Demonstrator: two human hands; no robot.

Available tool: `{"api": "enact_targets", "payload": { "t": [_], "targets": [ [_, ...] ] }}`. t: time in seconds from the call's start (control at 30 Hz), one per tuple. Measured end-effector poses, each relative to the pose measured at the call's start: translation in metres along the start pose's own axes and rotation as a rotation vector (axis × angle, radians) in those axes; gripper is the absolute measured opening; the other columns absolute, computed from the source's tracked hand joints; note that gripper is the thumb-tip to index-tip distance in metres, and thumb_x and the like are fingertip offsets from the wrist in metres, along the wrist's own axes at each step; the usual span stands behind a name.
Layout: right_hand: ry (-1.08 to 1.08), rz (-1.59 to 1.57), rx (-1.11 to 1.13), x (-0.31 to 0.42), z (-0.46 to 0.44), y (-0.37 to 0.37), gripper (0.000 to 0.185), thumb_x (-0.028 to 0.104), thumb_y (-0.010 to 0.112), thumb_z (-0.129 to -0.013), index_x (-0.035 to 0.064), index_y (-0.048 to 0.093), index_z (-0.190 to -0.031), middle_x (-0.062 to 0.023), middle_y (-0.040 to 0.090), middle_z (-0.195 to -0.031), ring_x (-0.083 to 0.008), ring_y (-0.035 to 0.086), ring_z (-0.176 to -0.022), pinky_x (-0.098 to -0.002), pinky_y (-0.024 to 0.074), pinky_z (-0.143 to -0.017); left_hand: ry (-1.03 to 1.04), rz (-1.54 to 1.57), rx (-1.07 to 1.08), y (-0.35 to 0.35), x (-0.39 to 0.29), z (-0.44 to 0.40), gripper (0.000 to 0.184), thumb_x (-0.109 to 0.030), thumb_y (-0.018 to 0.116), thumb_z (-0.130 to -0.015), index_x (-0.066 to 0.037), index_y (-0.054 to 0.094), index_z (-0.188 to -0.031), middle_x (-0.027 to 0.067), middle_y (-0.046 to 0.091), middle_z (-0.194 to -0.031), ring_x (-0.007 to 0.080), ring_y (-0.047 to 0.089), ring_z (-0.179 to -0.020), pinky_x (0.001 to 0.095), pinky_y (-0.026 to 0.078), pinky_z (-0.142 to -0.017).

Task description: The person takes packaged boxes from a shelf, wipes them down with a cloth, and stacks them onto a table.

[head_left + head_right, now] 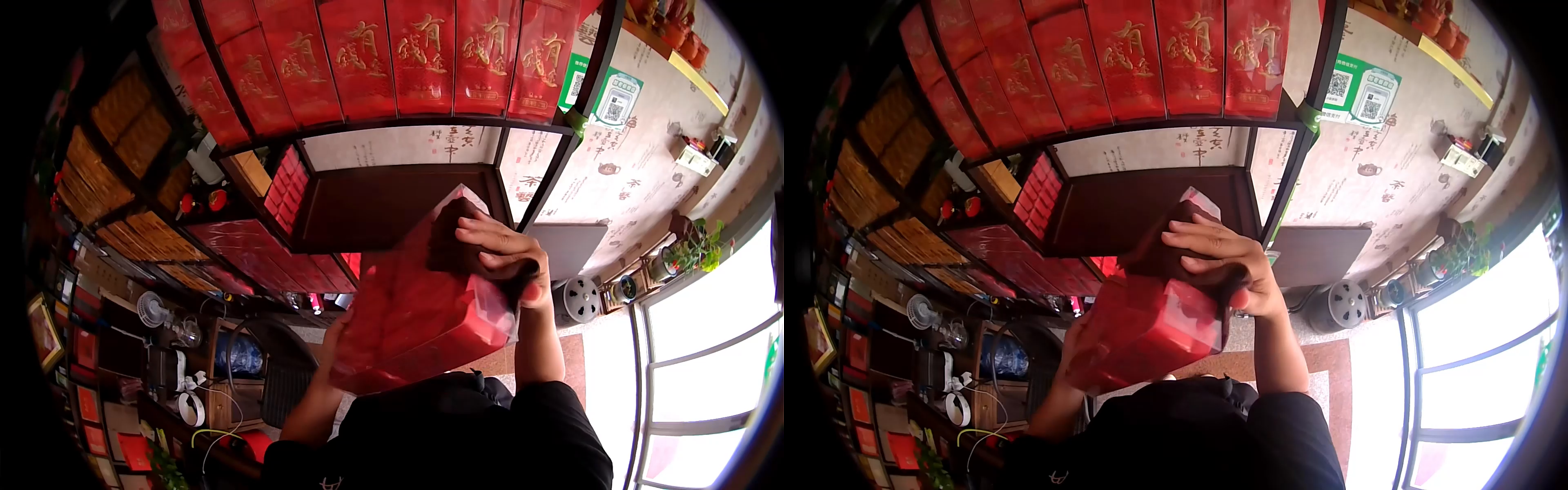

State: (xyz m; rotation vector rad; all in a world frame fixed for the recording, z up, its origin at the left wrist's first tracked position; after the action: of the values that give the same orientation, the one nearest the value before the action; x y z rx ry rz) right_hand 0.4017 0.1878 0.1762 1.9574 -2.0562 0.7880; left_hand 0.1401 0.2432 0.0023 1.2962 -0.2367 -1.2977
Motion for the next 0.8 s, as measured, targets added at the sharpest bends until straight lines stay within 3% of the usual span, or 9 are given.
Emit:
{"api": "enact_targets", "payload": {
  "t": [0.07,0.2,0.23,0.3,0.37,0.43,0.5,0.73,0.8],
  "targets": [
    [0.139,-0.124,-0.093,-0.009,0.006,-0.006,0.07,0.061,0.049,-0.092,0.0006,0.066,-0.122,-0.0292,0.057,-0.129,-0.0448,0.044,-0.133,-0.0586,0.0141,-0.115,0.157,0.128,-0.059,0.007,-0.015,-0.002,0.054,-0.036,0.052,-0.094,-0.001,0.049,-0.135,0.0181,0.058,-0.13,0.0317,0.06,-0.115,0.0472,0.049,-0.099],
    [0.557,0.071,-0.097,-0.028,0.018,-0.024,0.049,0.035,0.055,-0.098,-0.0054,0.06,-0.126,-0.0211,0.059,-0.131,-0.0324,0.056,-0.124,-0.0352,0.0432,-0.102,0.365,0.114,-0.067,0.01,-0.043,-0.006,0.055,-0.034,0.058,-0.091,-0.004,0.045,-0.136,0.0156,0.057,-0.129,0.0308,0.059,-0.115,0.0469,0.048,-0.098],
    [0.559,0.071,-0.094,-0.025,0.008,-0.025,0.049,0.035,0.055,-0.098,-0.0054,0.06,-0.126,-0.0211,0.059,-0.131,-0.0324,0.056,-0.124,-0.0352,0.0432,-0.102,0.365,0.117,-0.067,0.002,-0.043,-0.013,0.055,-0.034,0.058,-0.091,-0.004,0.045,-0.136,0.0156,0.057,-0.129,0.0308,0.059,-0.115,0.0469,0.048,-0.098],
    [1.126,0.598,0.054,-0.034,0.006,-0.024,0.048,0.034,0.057,-0.096,-0.0062,0.061,-0.123,-0.0155,0.065,-0.124,-0.0298,0.063,-0.112,-0.0339,0.0478,-0.094,0.603,0.024,-0.097,-0.018,-0.054,-0.025,0.053,-0.031,0.059,-0.091,-0.005,0.045,-0.135,0.0142,0.054,-0.131,0.0288,0.057,-0.116,0.0457,0.049,-0.097],
    [1.025,0.868,0.053,-0.053,0.005,-0.01,0.05,0.037,0.061,-0.092,-0.004,0.062,-0.121,-0.0129,0.066,-0.122,-0.027,0.064,-0.106,-0.0329,0.0504,-0.089,0.623,0.07,-0.081,-0.019,-0.049,-0.033,0.053,-0.024,0.062,-0.09,-0.006,0.044,-0.136,0.0127,0.053,-0.131,0.0259,0.055,-0.118,0.0438,0.048,-0.098],
    [0.658,1.424,0.081,-0.079,0.008,0.006,0.048,0.04,0.062,-0.09,0.0029,0.065,-0.12,-0.0149,0.065,-0.123,-0.0267,0.065,-0.108,-0.0334,0.0535,-0.088,0.845,-0.09,-0.254,-0.027,-0.049,-0.035,0.057,-0.018,0.065,-0.089,-0.007,0.04,-0.139,0.0116,0.051,-0.132,0.024,0.053,-0.119,0.0424,0.046,-0.1],
    [0.52,1.607,0.054,-0.107,0.015,0.029,0.05,0.042,0.064,-0.086,0.0038,0.066,-0.117,-0.0157,0.061,-0.128,-0.0271,0.062,-0.115,-0.0385,0.05,-0.096,0.842,-0.036,-0.254,-0.012,-0.043,-0.04,0.064,-0.011,0.068,-0.087,-0.009,0.035,-0.141,0.01,0.05,-0.132,0.0217,0.051,-0.12,0.04,0.044,-0.102],
    [0.314,0.887,0.317,-0.125,0.012,0.144,0.067,0.049,0.061,-0.087,0.0025,0.053,-0.134,-0.0153,0.05,-0.142,-0.0315,0.045,-0.135,-0.0482,0.0365,-0.11,0.895,-0.078,-0.336,-0.039,-0.026,-0.071,0.078,-0.007,0.068,-0.086,-0.01,0.023,-0.15,0.0083,0.045,-0.139,0.018,0.048,-0.123,0.0357,0.041,-0.103],
    [0.238,0.816,0.407,-0.103,0.0,0.135,0.073,0.049,0.062,-0.085,0.0078,0.044,-0.144,-0.0138,0.046,-0.146,-0.0334,0.036,-0.141,-0.0571,0.0274,-0.113,0.87,-0.032,-0.273,-0.03,-0.025,-0.071,0.059,-0.023,0.063,-0.093,-0.009,0.035,-0.143,0.0068,0.049,-0.136,0.0189,0.05,-0.122,0.0358,0.042,-0.102]
  ]
}}
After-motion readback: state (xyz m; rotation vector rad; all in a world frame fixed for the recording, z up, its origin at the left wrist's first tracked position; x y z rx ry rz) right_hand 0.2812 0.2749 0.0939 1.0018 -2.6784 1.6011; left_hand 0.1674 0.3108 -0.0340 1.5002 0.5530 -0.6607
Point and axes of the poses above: each hand's wrist, its own z-axis away from the middle knuckle, its own y-axis out of the palm, x = y × z, the point moved 6 cm from there along -z, towards the middle knuckle
